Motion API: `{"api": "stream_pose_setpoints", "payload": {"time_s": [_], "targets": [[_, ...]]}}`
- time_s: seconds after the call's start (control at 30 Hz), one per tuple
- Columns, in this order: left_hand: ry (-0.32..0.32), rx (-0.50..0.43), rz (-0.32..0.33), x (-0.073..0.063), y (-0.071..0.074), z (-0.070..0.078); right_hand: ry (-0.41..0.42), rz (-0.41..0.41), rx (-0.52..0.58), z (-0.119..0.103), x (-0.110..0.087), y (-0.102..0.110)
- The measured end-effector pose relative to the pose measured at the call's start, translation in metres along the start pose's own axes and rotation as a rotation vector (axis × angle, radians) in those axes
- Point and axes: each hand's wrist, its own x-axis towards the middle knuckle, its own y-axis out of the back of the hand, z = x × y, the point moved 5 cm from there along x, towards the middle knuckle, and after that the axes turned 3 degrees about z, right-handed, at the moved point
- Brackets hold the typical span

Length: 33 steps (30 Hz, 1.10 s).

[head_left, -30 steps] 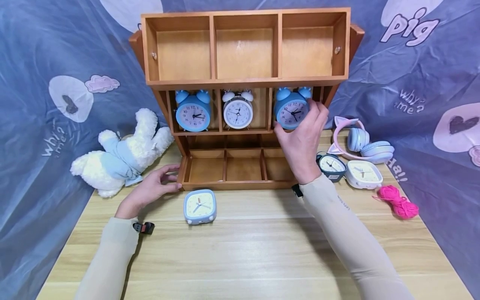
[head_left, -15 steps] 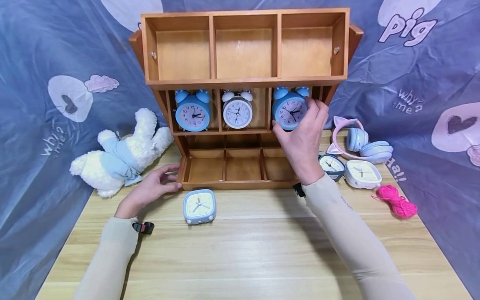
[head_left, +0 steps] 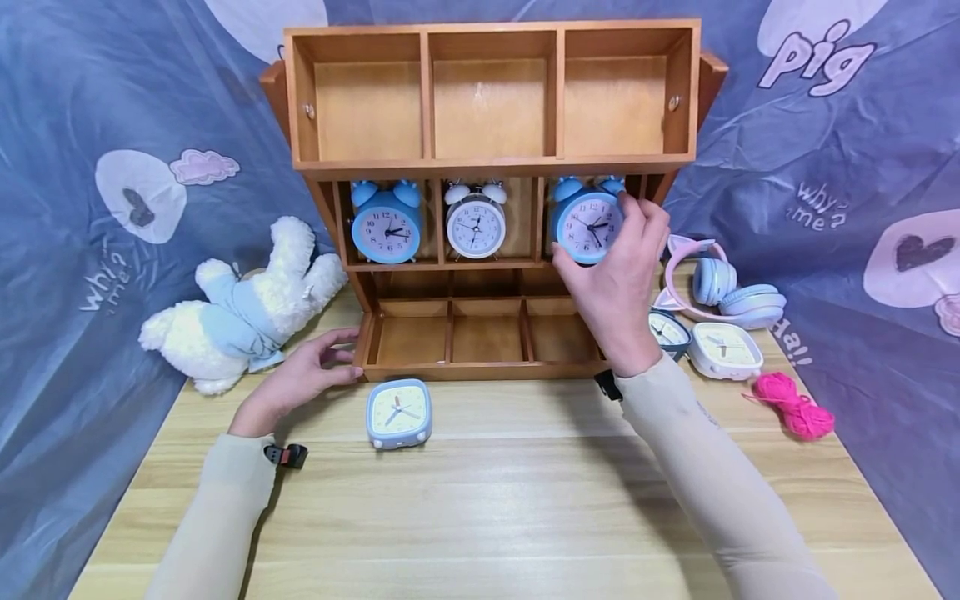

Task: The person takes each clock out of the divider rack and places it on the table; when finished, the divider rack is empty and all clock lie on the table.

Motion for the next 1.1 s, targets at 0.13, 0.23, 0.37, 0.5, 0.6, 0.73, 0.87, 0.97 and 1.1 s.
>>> {"api": "stream_pose_setpoints", "payload": {"time_s": [0.13, 0.23, 0.37, 0.5, 0.6, 0.73, 0.87, 0.97, 1.1], "targets": [[0.007, 0.004, -0.002, 0.0, 0.0, -0.001, 0.014, -0.008, 0.003, -0.001, 0.0, 0.006], [0.015, 0.003, -0.008, -0.001, 0.0, -0.001, 0.028, -0.014, -0.003, -0.002, -0.001, 0.01], [0.019, 0.007, -0.008, -0.002, 0.002, -0.002, 0.031, -0.028, 0.003, -0.003, -0.003, 0.014], [0.016, 0.007, -0.004, -0.002, 0.002, -0.003, 0.02, -0.05, 0.004, -0.004, -0.007, 0.015], [0.011, -0.004, -0.007, -0.002, 0.001, -0.004, 0.003, -0.06, 0.006, -0.003, -0.01, 0.016], [0.005, -0.017, -0.01, -0.002, -0.001, -0.004, -0.014, -0.069, 0.016, -0.002, -0.014, 0.018], [0.006, -0.007, -0.006, -0.002, 0.0, -0.004, -0.01, -0.088, 0.012, -0.004, -0.018, 0.021], [0.009, -0.004, -0.004, -0.002, 0.0, -0.004, -0.005, -0.109, 0.005, -0.006, -0.023, 0.023], [0.009, -0.011, -0.006, -0.001, 0.001, -0.003, 0.001, -0.137, 0.001, -0.009, -0.03, 0.025]]}}
